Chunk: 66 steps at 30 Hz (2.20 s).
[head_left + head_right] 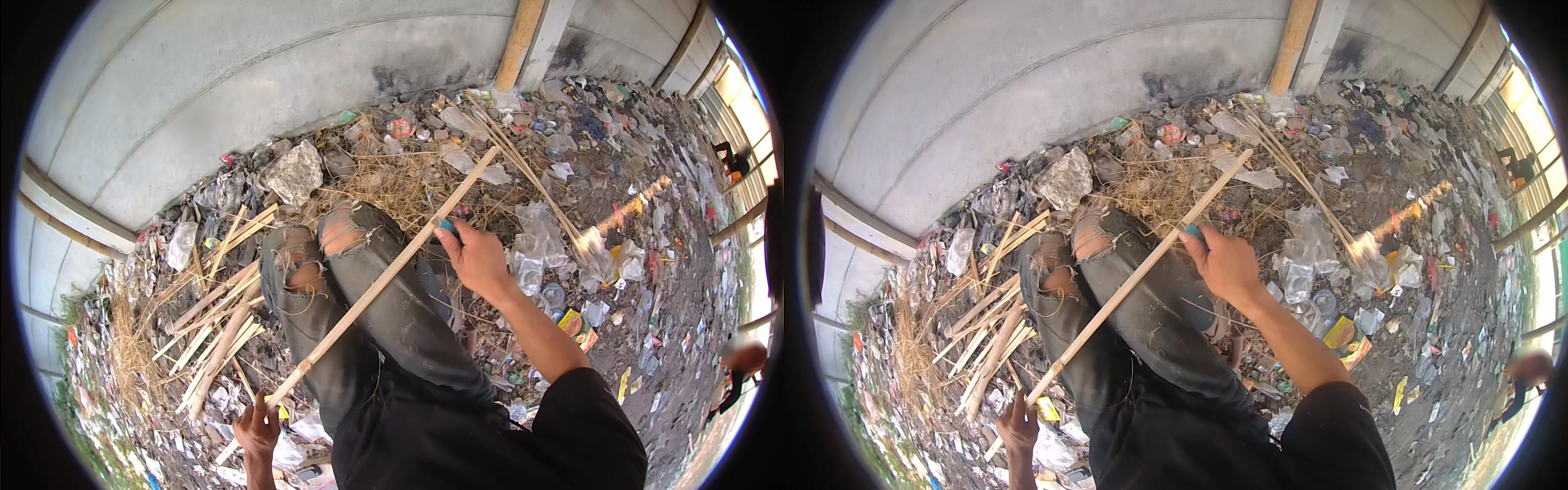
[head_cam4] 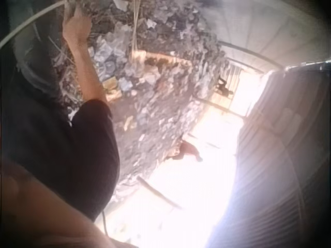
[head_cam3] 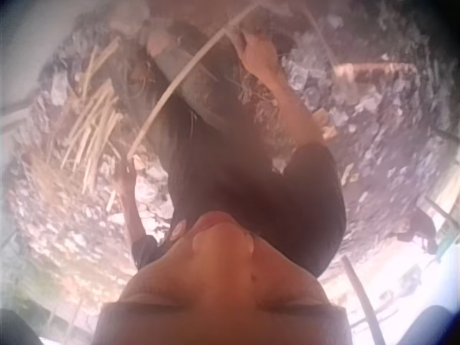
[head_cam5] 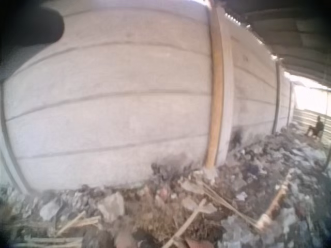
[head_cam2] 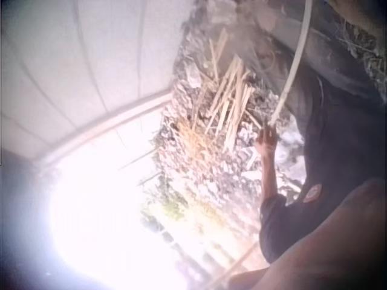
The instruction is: The person sits on the ground and uses a large knife to split long bamboo sticks into thin strips. They hold the bamboo vertically and strike it with the knife to separate the fibers, repeating the process for multiple sticks.
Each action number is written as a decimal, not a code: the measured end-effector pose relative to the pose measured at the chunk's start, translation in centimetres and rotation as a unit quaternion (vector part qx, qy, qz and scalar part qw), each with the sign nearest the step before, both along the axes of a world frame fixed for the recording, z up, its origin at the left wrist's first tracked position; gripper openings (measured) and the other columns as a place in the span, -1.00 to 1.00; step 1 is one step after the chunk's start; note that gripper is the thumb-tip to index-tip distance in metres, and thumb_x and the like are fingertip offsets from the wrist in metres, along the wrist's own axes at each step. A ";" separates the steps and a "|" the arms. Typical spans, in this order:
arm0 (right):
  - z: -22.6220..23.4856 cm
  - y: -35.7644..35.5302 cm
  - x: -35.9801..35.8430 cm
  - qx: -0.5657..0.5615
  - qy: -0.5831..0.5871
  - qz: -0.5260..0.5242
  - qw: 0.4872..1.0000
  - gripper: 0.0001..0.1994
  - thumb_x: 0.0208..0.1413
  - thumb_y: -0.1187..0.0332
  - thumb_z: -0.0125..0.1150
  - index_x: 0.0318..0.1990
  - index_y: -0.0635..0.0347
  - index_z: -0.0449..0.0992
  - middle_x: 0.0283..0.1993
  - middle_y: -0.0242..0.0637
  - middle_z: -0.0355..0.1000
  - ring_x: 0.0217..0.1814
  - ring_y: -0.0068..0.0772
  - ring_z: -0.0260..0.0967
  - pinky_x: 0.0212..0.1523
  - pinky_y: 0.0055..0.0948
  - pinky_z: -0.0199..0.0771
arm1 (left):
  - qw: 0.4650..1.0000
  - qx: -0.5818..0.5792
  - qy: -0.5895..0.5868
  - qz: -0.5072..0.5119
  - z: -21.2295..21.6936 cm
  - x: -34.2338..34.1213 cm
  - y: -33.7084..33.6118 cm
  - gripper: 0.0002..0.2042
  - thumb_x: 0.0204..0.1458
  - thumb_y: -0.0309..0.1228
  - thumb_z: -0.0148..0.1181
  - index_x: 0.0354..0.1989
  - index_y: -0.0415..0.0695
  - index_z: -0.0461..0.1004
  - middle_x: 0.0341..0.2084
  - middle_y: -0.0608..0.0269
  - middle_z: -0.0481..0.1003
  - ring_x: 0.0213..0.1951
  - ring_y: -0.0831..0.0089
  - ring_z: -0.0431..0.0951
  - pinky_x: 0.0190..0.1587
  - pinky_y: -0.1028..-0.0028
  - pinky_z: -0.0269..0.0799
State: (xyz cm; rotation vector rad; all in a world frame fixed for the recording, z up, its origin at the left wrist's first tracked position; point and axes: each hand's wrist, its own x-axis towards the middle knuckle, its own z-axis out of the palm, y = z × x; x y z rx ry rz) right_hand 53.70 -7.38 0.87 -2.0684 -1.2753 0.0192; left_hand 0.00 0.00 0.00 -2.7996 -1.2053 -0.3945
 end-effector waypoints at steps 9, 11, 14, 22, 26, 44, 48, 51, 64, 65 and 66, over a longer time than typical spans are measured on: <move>1.5 -2.1 -2.9 -0.030 -0.057 0.081 0.995 -0.57 0.33 -0.03 0.10 -0.32 0.21 0.43 -0.62 -0.01 0.40 -0.54 0.17 0.44 -0.55 -0.02 0.40 | 0.999 -0.007 -0.032 -0.005 -3.4 1.0 -0.9 -0.62 0.08 -0.33 0.27 0.07 -0.20 0.55 -0.64 0.19 0.47 -0.74 0.28 0.42 -0.68 0.28 0.32; 1.5 -0.8 3.0 -0.025 -0.016 -0.055 0.998 -0.56 0.38 -0.02 0.00 -0.33 0.21 0.46 -0.64 -0.03 0.42 -0.57 0.17 0.44 -0.53 0.01 0.42 | 0.999 0.015 -0.037 -0.032 -3.5 -1.2 0.1 -0.61 0.11 -0.32 0.24 0.10 -0.21 0.53 -0.64 0.21 0.47 -0.75 0.28 0.39 -0.70 0.28 0.29; 1.3 0.3 4.7 0.000 0.001 -0.086 0.996 -0.57 0.41 0.02 -0.02 -0.34 0.21 0.46 -0.65 -0.05 0.41 -0.58 0.15 0.43 -0.55 0.00 0.41 | 1.000 -0.001 -0.009 -0.008 -3.4 -1.3 0.6 -0.58 0.16 -0.28 0.20 0.14 -0.23 0.50 -0.66 0.21 0.42 -0.75 0.29 0.35 -0.71 0.29 0.26; -2.0 1.2 2.5 -0.025 0.076 -0.028 0.996 -0.51 0.36 -0.04 0.03 -0.33 0.30 0.50 -0.48 0.11 0.49 -0.39 0.27 0.50 -0.37 0.09 0.47 | 0.999 0.030 0.033 -0.015 -2.3 -6.8 2.1 -0.52 0.26 -0.14 0.10 0.20 -0.26 0.46 -0.65 0.18 0.40 -0.74 0.22 0.34 -0.65 0.22 0.25; 0.0 -0.7 15.9 0.071 0.001 -0.263 0.962 -0.41 0.41 -0.08 -0.10 -0.38 0.37 0.47 -0.50 0.14 0.43 -0.44 0.28 0.40 -0.38 0.00 0.37 | 0.999 0.034 -0.006 -0.031 -3.1 -10.3 2.3 -0.54 0.27 -0.18 0.05 0.16 -0.30 0.47 -0.59 0.10 0.47 -0.67 0.17 0.44 -0.63 0.22 0.32; 1.8 1.4 1.4 0.006 -0.008 -0.011 1.000 -0.63 0.41 0.10 -0.02 -0.28 0.26 0.38 -0.68 -0.03 0.35 -0.61 0.18 0.40 -0.60 0.00 0.33 | 0.999 0.052 -0.005 -0.011 -4.4 -7.4 1.3 -0.57 0.30 -0.18 0.04 0.15 -0.26 0.50 -0.68 0.23 0.39 -0.76 0.38 0.29 -0.70 0.30 0.18; 0.7 0.4 -5.6 -0.005 -0.038 0.147 0.988 -0.64 0.36 0.07 0.06 -0.29 0.22 0.37 -0.67 -0.02 0.38 -0.59 0.20 0.42 -0.58 0.02 0.37 | 0.998 0.058 -0.008 -0.016 -4.5 -7.0 1.3 -0.56 0.31 -0.16 0.01 0.14 -0.28 0.51 -0.69 0.23 0.39 -0.75 0.37 0.31 -0.71 0.31 0.17; 0.2 2.0 -1.0 0.030 -0.023 0.048 0.998 -0.61 0.39 0.04 0.01 -0.29 0.23 0.39 -0.65 -0.03 0.41 -0.58 0.19 0.44 -0.57 0.02 0.39 | 0.998 0.058 0.005 -0.002 -3.4 -7.7 0.5 -0.57 0.30 -0.17 0.02 0.13 -0.27 0.51 -0.69 0.22 0.39 -0.75 0.34 0.33 -0.71 0.30 0.19; 1.7 -0.1 -6.0 -0.037 -0.034 0.178 0.983 -0.61 0.35 0.03 0.05 -0.28 0.22 0.39 -0.62 -0.03 0.42 -0.56 0.15 0.44 -0.54 -0.04 0.43 | 0.999 0.040 0.006 -0.011 -4.5 -6.8 1.5 -0.58 0.30 -0.20 0.02 0.13 -0.29 0.51 -0.65 0.16 0.42 -0.73 0.29 0.36 -0.69 0.26 0.21; 1.6 0.3 -6.0 -0.042 -0.030 0.183 0.982 -0.62 0.35 0.03 0.04 -0.27 0.22 0.39 -0.61 -0.02 0.43 -0.55 0.17 0.45 -0.52 -0.04 0.45 | 0.999 0.042 0.014 -0.012 -4.4 -6.9 1.6 -0.58 0.30 -0.20 0.02 0.13 -0.30 0.51 -0.65 0.16 0.43 -0.72 0.28 0.37 -0.68 0.26 0.22; 1.5 1.2 -4.3 -0.024 -0.022 0.123 0.992 -0.60 0.36 0.02 0.03 -0.28 0.24 0.40 -0.60 0.00 0.44 -0.54 0.19 0.46 -0.51 0.02 0.44 | 1.000 0.016 0.010 0.002 -4.2 -7.6 1.4 -0.56 0.31 -0.20 0.02 0.14 -0.34 0.49 -0.64 0.13 0.46 -0.71 0.26 0.39 -0.67 0.24 0.24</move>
